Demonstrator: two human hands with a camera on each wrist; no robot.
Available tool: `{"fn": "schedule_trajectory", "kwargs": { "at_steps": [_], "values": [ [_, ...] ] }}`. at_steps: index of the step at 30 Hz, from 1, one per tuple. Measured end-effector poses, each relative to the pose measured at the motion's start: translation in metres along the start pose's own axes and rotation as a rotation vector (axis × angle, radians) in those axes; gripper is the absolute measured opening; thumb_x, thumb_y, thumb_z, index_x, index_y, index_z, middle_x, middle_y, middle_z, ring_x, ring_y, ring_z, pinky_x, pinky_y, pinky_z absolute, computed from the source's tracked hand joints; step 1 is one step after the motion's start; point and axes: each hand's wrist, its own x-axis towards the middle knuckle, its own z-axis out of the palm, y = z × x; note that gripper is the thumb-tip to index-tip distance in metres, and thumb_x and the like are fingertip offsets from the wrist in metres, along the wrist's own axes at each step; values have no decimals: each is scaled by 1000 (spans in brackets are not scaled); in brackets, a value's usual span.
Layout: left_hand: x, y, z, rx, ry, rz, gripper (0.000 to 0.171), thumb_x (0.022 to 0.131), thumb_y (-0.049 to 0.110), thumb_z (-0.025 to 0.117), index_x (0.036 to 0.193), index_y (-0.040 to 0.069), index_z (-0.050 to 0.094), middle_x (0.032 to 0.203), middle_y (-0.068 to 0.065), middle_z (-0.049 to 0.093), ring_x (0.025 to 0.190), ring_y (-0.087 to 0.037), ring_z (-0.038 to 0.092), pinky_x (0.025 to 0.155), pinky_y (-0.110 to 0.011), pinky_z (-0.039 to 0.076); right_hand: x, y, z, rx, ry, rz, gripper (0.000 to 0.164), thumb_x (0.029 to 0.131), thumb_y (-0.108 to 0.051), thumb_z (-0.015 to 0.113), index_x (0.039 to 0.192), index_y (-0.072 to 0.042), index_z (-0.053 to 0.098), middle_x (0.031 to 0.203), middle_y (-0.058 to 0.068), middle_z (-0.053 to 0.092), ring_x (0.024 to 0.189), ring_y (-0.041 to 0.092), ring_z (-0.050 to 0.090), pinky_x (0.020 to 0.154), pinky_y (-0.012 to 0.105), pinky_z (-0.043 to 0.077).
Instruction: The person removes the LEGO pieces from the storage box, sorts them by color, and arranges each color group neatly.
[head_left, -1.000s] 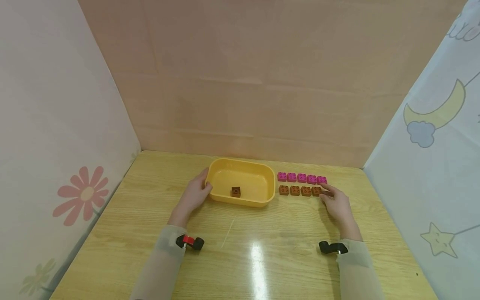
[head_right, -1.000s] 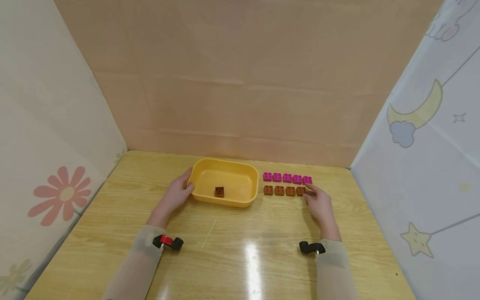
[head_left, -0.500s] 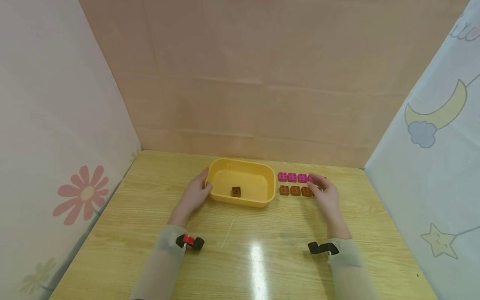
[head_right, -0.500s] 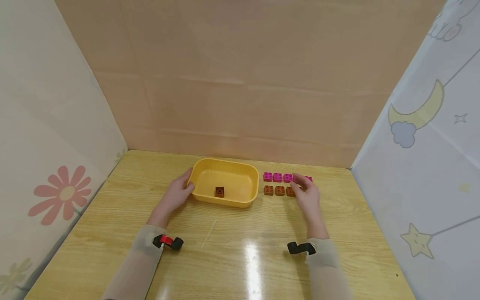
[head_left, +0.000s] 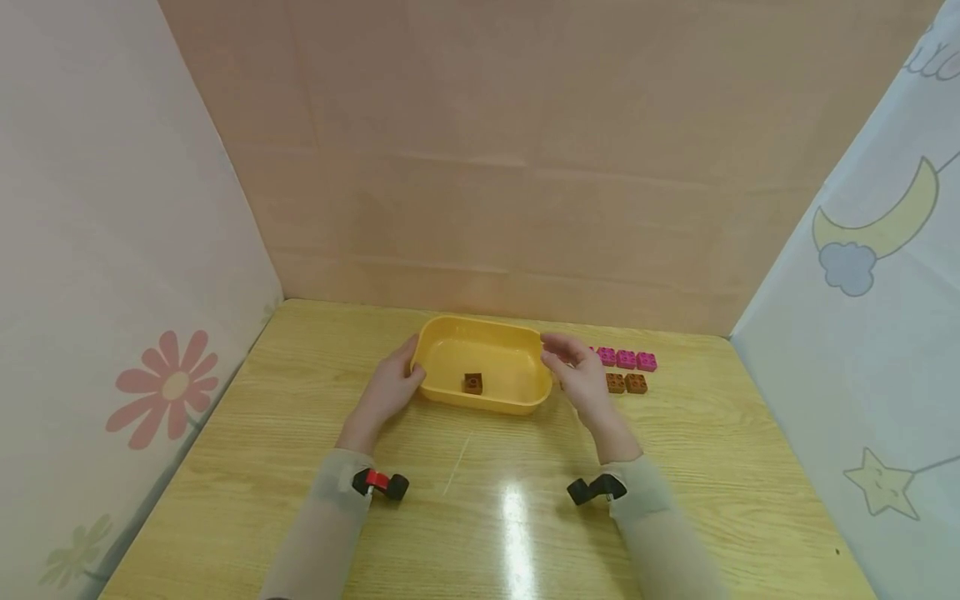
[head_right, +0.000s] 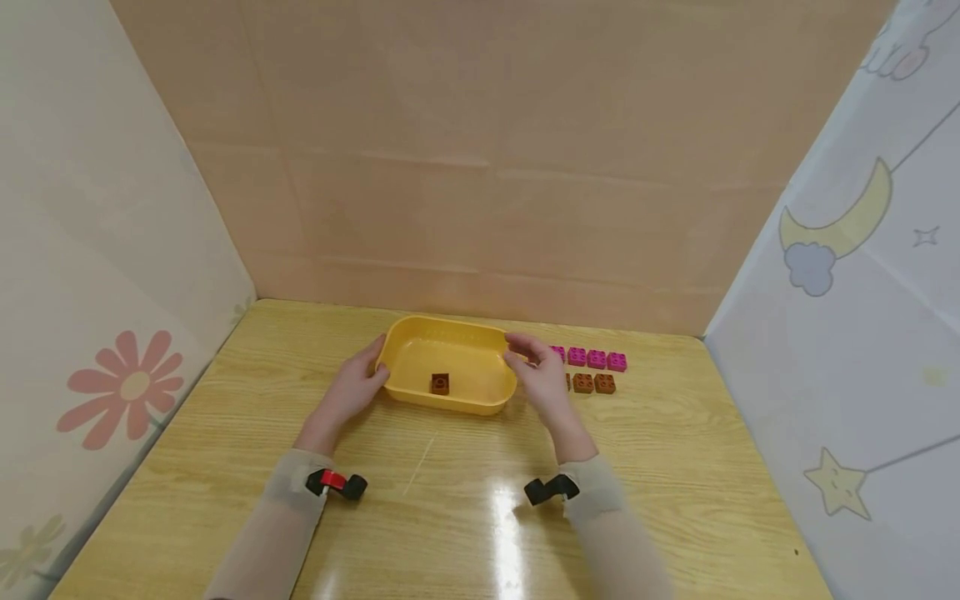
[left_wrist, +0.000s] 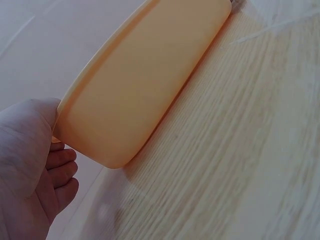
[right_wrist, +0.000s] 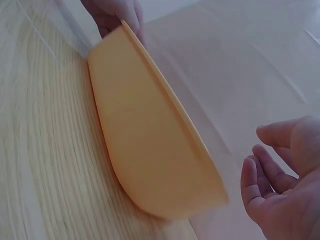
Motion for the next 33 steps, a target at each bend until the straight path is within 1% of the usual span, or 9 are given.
{"fn": "schedule_trajectory", "kwargs": {
  "at_steps": [2, 5, 7, 9, 10, 16, 21, 26, 33],
  "values": [
    [0, 0, 0, 0, -3, 0, 65, 103, 10, 54, 163, -6, 36, 167, -23, 38, 155, -39, 35, 128, -52, 29, 2, -3, 11, 3, -45, -20, 40, 105, -14, 71, 142, 1, 66, 144, 26, 62, 130, 30, 60, 97, 19, 55],
    [0, 0, -1, -1, -5, 3, 65, 103, 9, 54, 163, -7, 35, 167, -24, 38, 155, -39, 35, 128, -52, 29, 5, -6, 27, 0, -116, -38, 42, 104, -13, 71, 142, 3, 65, 144, 26, 62, 133, 33, 59, 107, 33, 55],
    [0, 1, -1, 1, -7, 6, 65, 103, 9, 54, 163, -7, 35, 167, -25, 37, 155, -39, 35, 128, -52, 29, 8, -7, 36, -20, -160, -39, 43, 104, -14, 72, 143, 2, 64, 144, 25, 63, 133, 34, 60, 111, 44, 53],
    [0, 2, -2, 2, -7, 8, 65, 102, 8, 55, 163, -8, 35, 167, -25, 38, 155, -39, 35, 128, -53, 29, 12, -7, 45, -42, -210, -33, 43, 104, -14, 72, 144, 1, 64, 144, 24, 63, 133, 34, 60, 112, 52, 52],
    [-1, 2, -2, -2, -6, 5, 65, 103, 8, 55, 163, -7, 36, 167, -24, 38, 155, -39, 35, 128, -53, 29, 14, -6, 49, -57, -238, -33, 44, 104, -14, 72, 145, 1, 64, 144, 23, 63, 132, 33, 61, 112, 52, 52],
    [-2, 4, -2, -7, -6, -13, 65, 104, 10, 55, 163, -7, 35, 167, -24, 37, 155, -39, 35, 128, -53, 28, 23, -1, 64, -127, -417, 17, 43, 104, -4, 68, 146, 0, 63, 145, 19, 65, 130, 34, 63, 103, 45, 59],
    [-3, 4, -1, -10, -9, -17, 65, 103, 11, 55, 163, -7, 35, 167, -24, 38, 156, -39, 35, 128, -53, 29, 25, -1, 69, -219, -509, 33, 45, 101, -1, 68, 146, -1, 64, 145, 18, 64, 131, 37, 63, 101, 44, 60],
    [-2, 3, -1, -17, -7, -12, 66, 103, 10, 54, 163, -7, 34, 168, -24, 37, 155, -40, 35, 128, -54, 29, 28, 0, 72, -240, -555, 43, 45, 100, 0, 69, 145, 0, 64, 144, 18, 65, 131, 37, 63, 103, 45, 59],
    [-2, 3, -1, -20, -2, -8, 65, 103, 9, 55, 163, -7, 35, 167, -24, 38, 155, -39, 36, 128, -53, 29, 29, 0, 78, -327, -564, 37, 44, 98, 0, 73, 141, -1, 67, 139, 15, 69, 124, 32, 67, 101, 42, 60]
  ]
}}
